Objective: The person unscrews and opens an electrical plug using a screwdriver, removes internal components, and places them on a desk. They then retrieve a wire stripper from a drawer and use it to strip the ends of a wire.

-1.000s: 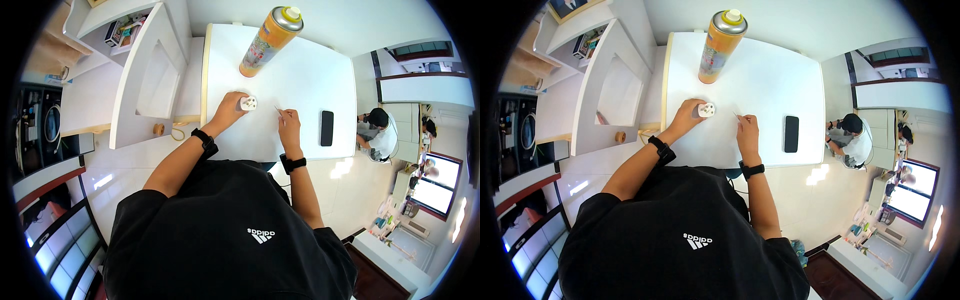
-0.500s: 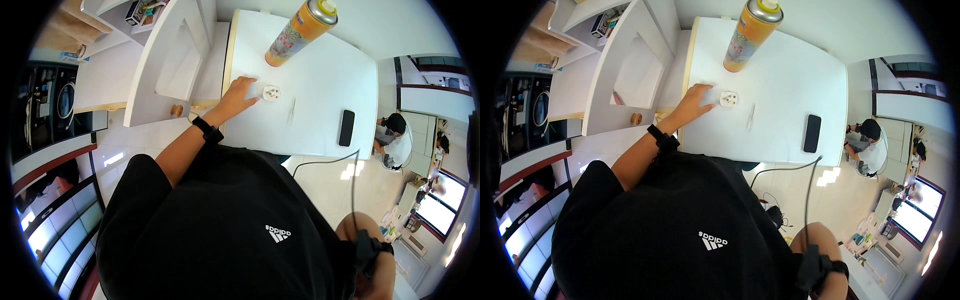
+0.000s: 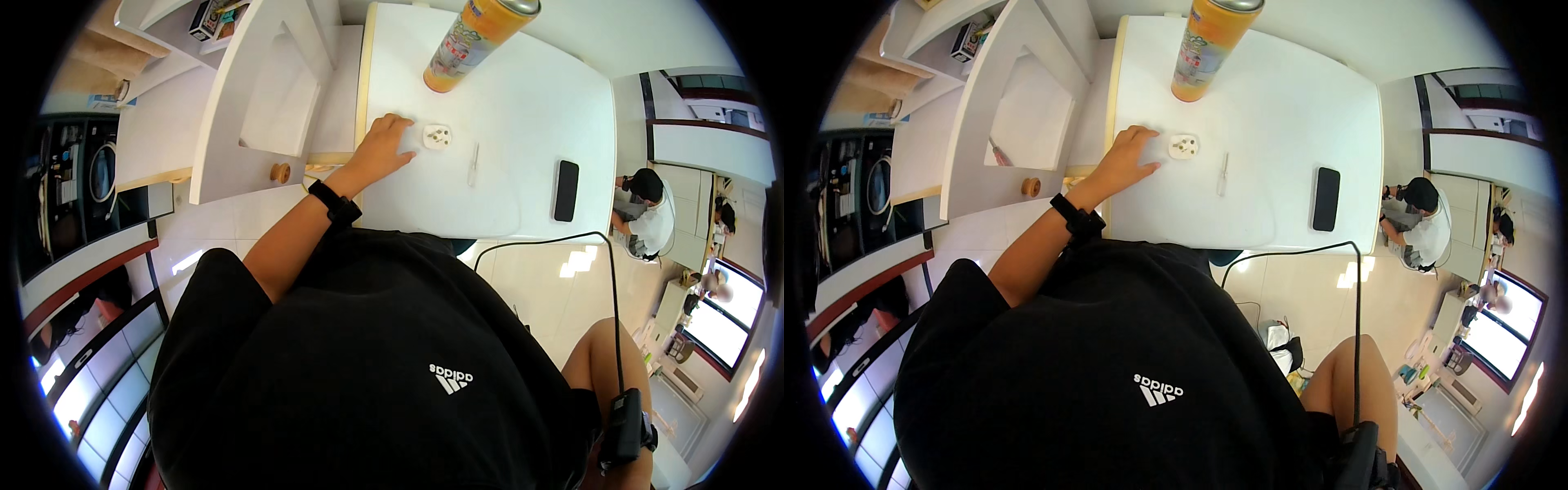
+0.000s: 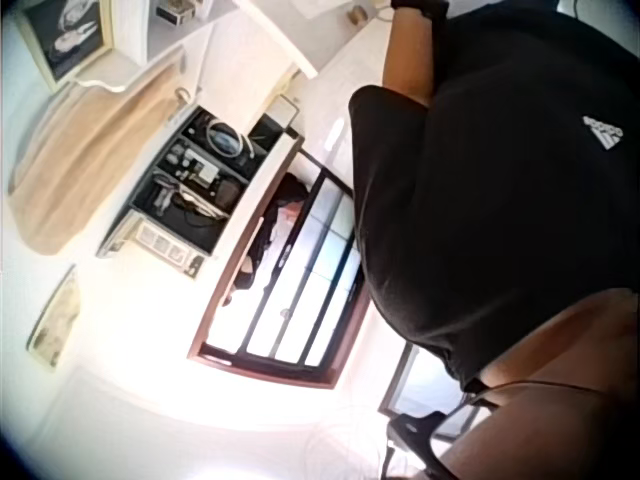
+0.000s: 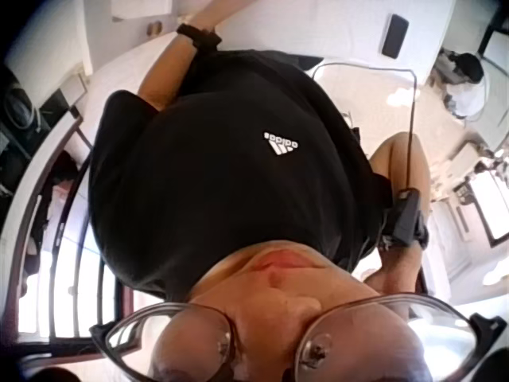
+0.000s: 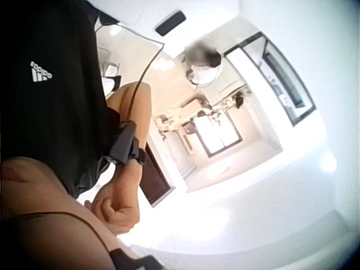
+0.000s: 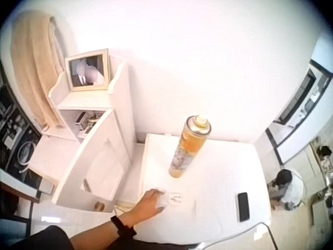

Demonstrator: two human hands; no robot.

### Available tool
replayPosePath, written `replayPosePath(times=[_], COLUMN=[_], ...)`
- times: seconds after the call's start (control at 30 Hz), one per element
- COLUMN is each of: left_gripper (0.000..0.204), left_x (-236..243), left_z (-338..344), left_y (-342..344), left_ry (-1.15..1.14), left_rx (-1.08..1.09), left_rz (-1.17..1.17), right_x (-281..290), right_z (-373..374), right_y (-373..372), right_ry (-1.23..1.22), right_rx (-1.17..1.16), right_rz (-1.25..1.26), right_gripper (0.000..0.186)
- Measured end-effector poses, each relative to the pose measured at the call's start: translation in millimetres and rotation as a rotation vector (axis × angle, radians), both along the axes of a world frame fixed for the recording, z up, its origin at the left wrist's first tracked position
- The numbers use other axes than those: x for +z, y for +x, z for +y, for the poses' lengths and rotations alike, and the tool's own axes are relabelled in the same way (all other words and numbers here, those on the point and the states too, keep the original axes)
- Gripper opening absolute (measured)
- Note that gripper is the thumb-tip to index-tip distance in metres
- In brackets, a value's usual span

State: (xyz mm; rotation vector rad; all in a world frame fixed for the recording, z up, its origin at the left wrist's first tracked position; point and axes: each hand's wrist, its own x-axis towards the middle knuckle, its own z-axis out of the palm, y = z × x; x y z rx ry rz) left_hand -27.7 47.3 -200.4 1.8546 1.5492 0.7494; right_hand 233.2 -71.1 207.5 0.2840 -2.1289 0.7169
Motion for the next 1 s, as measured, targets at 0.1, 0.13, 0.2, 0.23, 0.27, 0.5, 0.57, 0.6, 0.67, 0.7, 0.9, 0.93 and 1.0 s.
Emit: replayPosePath(times=[0.1,0.13,0.2,0.23,0.27,0.5,0.57,0.6,0.67,0.7,0.9,0.93,1.0], left_gripper=[0.057,0.057,0.059,0.059,0.059,0.045,0.043,0.042,0.042,0.042,0.042,0.043,0.044], left_x=[-5.8,-4.2,-1.4,0.8,2.9,-1.3,7.8,10.5,12.1,12.7,12.1,11.9,11.6], left_z=[9.0,10.0,14.1,14.1,14.9,31.1,31.2,31.2,31.1,30.8,38.0,38.9,40.1], left_y=[6.5,8.7,13.0,14.5,17.6,30.4,30.3,29.7,27.7,27.4,25.2,24.8,23.8], left_ry=[0.021,0.012,-0.005,0.003,0.012,0.165,0.195,0.210,0.231,0.242,0.272,0.264,0.249], left_rx=[-0.025,-0.028,-0.038,-0.027,-0.018,-0.024,-0.053,-0.067,-0.066,-0.063,-0.083,-0.090,-0.103], left_rz=[0.005,0.012,0.022,0.034,0.046,0.048,0.005,-0.017,-0.014,-0.013,-0.025,-0.032,-0.046], right_x=[-1.9,-4.4,-8.2,-10.0,-12.6,-23.5,-27.3,-27.6,-30.8,-32.4,-42.2,-44.2,-46.3], right_z=[7.0,9.4,12.7,13.2,14.2,26.6,32.6,34.6,39.0,39.7,50.8,52.0,53.3], right_y=[-9.8,-8.3,-7.5,-4.4,-1.2,4.4,5.0,4.4,8.0,8.8,7.5,7.4,5.8], right_ry=[-0.019,-0.022,-0.034,-0.039,-0.043,-0.090,-0.103,-0.108,-0.117,-0.123,-0.155,-0.156,-0.162], right_rx=[-0.007,-0.009,-0.020,-0.018,-0.018,-0.075,-0.087,-0.089,-0.102,-0.103,-0.138,-0.142,-0.152], right_rz=[0.000,0.006,0.011,0.019,0.023,0.024,0.018,0.016,0.018,0.015,-0.005,-0.007,-0.017], right_gripper=[0.010,0.010,0.009,0.008,0.008,0.006,0.007,0.007,0.008,0.008,0.012,0.013,0.014])
